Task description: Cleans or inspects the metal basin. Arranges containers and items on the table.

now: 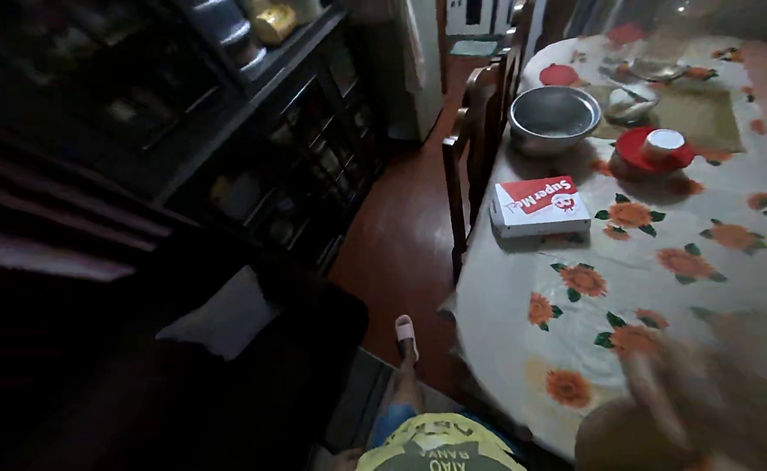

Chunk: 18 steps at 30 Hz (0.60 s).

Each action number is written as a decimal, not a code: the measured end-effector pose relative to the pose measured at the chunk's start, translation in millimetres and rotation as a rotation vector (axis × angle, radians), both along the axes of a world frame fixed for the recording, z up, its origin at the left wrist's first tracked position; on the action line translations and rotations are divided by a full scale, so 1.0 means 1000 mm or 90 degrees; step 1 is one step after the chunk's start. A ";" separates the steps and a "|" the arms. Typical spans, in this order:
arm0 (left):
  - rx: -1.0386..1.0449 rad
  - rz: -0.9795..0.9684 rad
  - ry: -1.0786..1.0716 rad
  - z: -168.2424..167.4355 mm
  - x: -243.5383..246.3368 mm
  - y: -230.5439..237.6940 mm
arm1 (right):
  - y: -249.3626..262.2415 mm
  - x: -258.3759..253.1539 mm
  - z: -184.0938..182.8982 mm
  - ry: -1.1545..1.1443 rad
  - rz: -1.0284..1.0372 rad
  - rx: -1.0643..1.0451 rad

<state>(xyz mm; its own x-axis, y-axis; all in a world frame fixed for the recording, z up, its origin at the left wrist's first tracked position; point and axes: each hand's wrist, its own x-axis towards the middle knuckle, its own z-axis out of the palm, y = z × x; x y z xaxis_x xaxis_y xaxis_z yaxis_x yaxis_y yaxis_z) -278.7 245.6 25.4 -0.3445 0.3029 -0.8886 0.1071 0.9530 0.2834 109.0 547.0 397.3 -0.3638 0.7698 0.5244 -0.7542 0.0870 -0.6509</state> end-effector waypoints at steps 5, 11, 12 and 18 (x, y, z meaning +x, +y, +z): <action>0.104 0.090 0.072 -0.014 -0.164 0.167 | 0.140 -0.085 -0.110 -0.135 -0.308 -0.153; 0.195 0.091 0.065 0.000 -0.263 0.398 | 0.261 -0.119 -0.162 -0.189 -0.607 -0.552; 0.204 0.062 0.050 0.001 -0.262 0.437 | 0.280 -0.117 -0.167 -0.178 -0.651 -0.575; 0.240 -0.236 -0.063 -0.005 -0.216 0.632 | 0.411 -0.090 -0.190 -0.161 -0.830 -0.682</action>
